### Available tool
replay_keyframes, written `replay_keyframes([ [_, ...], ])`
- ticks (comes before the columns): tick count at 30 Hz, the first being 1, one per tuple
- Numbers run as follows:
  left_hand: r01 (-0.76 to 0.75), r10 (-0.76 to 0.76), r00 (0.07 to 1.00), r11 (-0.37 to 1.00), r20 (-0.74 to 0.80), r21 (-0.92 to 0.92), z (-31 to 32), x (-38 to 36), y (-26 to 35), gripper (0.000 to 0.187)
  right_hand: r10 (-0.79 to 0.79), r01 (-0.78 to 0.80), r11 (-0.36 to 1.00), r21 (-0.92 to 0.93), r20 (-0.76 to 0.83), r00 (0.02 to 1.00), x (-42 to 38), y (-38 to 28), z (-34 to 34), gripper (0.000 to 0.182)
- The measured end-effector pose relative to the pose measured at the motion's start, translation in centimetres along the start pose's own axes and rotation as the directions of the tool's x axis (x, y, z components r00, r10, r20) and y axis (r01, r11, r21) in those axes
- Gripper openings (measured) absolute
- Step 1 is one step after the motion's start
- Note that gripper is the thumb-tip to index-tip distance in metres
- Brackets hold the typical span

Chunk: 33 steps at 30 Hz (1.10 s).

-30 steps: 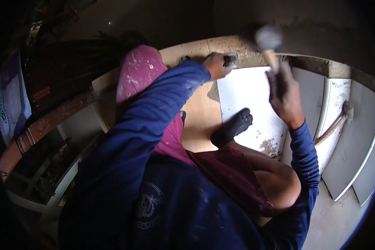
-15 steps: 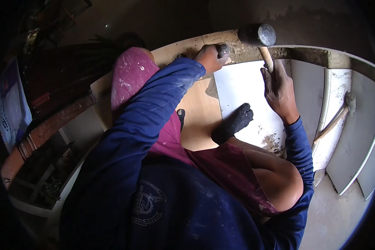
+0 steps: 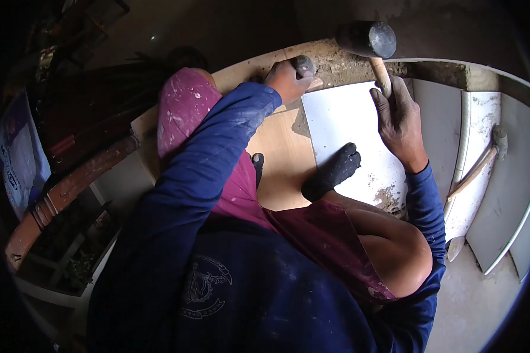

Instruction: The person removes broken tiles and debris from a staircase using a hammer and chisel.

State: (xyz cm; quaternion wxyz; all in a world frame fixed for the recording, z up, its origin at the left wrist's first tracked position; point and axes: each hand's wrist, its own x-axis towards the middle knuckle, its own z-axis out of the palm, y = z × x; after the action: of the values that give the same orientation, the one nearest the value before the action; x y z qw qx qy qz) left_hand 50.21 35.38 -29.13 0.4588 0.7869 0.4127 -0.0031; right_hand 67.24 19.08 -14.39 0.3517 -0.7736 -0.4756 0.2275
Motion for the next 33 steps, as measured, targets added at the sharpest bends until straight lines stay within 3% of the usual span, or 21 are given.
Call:
replay_keyframes([
  [4,0.026,-0.024,0.998,0.999,0.064,-0.032,-0.2,0.0,-0.3,0.055,-0.012,0.012,1.000,0.002,0.023,1.000,0.5,-0.1,0.0,0.019],
  [7,0.033,-0.033,0.999,0.997,-0.004,0.069,0.0,-0.5,0.1,0.038,-0.054,0.056,0.996,0.062,-0.030,0.998,0.8,-1.0,0.0,0.020],
  [9,-0.023,0.023,1.000,1.000,0.012,0.014,0.0,-0.5,0.0,0.038,-0.052,0.050,0.994,0.093,0.017,0.999,1.3,-2.3,-1.1,0.025],
  [11,-0.057,0.058,0.998,0.997,0.030,-0.057,0.0,-0.9,0.1,0.039,-0.152,0.160,0.974,0.157,-0.067,0.986,1.4,-3.9,-1.7,0.028],
  [14,-0.108,0.103,0.994,0.986,-0.040,-0.124,-0.2,-1.6,0.8,0.036,-0.226,0.227,0.974,-0.010,0.052,0.973,0.7,-2.4,0.0,0.035],
  [15,-0.062,0.062,0.998,0.994,-0.010,-0.092,0.1,-1.3,0.5,0.035,-0.147,0.185,0.970,-0.155,0.228,0.962,0.5,-1.3,0.6,0.036],
  [16,-0.019,0.020,1.000,0.998,0.016,-0.058,0.6,-0.8,-0.3,0.035,-0.076,0.146,0.976,-0.161,0.379,0.922,1.2,-0.4,1.3,0.038],
  [17,0.021,-0.020,0.999,1.000,0.047,-0.022,1.1,-0.3,-1.0,0.034,-0.143,0.191,0.971,-0.146,0.290,0.946,1.2,-0.3,1.0,0.038],
  [18,-0.112,0.112,0.994,0.994,0.003,-0.004,1.8,0.1,-1.9,0.031,-0.214,0.244,0.960,-0.134,0.205,0.955,1.7,-0.9,0.4,0.038],
  [19,-0.096,0.097,0.995,0.995,0.017,-0.019,1.4,-0.3,-1.4,0.031,-0.264,0.279,0.953,-0.117,0.129,0.956,1.6,-1.5,0.1,0.038],
  [21,-0.072,0.074,0.995,0.996,0.062,-0.047,0.7,-0.9,-0.5,0.030,-0.266,0.275,0.954,0.117,-0.086,0.960,1.7,-4.1,0.1,0.036],
  [22,-0.152,0.152,0.988,0.972,-0.010,-0.178,1.5,-0.6,-1.3,0.029,-0.223,0.222,0.971,0.090,-0.001,0.975,0.9,-2.8,0.8,0.036],
  [23,-0.122,0.120,0.993,0.985,-0.022,-0.119,2.2,-0.2,-1.8,0.029,-0.186,0.183,0.982,0.055,0.074,0.980,0.4,-1.1,1.5,0.036],
  [24,-0.089,0.086,0.995,0.994,-0.048,-0.059,2.1,0.0,-1.6,0.029,0.017,0.046,0.982,-0.183,0.327,0.945,0.9,-0.6,1.6,0.036],
  [27,-0.066,0.067,0.997,0.998,-0.040,0.020,2.6,0.6,-2.7,0.032,-0.170,0.183,0.980,-0.075,0.152,0.974,1.7,-1.6,0.4,0.036],
  [28,-0.066,0.066,0.998,0.998,-0.009,-0.016,2.3,0.5,-2.4,0.034,-0.268,0.270,0.961,0.062,-0.035,0.963,1.4,-2.0,1.1,0.036],
  [29,-0.066,0.067,0.997,0.996,0.027,-0.053,2.2,0.2,-1.9,0.035,-0.151,0.154,0.964,0.218,-0.033,0.988,0.6,-2.6,1.3,0.036],
  [30,-0.034,0.033,0.999,0.999,0.030,0.024,1.0,-0.8,-0.5,0.037,-0.051,0.069,0.995,-0.073,0.217,0.975,0.6,-2.3,1.1,0.036],
  [31,-0.159,0.158,0.987,0.987,-0.040,-0.012,1.3,-0.3,-0.9,0.038,0.107,0.058,0.926,-0.373,0.404,0.908,1.0,-1.4,1.1,0.035],
  [32,-0.091,0.091,0.996,0.996,-0.017,-0.019,0.5,0.0,-0.4,0.039,-0.055,0.044,0.997,0.058,0.210,0.976,0.2,2.2,2.9,0.035],
  [33,-0.015,0.015,1.000,0.999,0.010,-0.029,0.1,0.0,0.1,0.040,-0.029,0.024,0.999,0.032,0.169,0.985,0.2,1.5,2.2,0.035],
])
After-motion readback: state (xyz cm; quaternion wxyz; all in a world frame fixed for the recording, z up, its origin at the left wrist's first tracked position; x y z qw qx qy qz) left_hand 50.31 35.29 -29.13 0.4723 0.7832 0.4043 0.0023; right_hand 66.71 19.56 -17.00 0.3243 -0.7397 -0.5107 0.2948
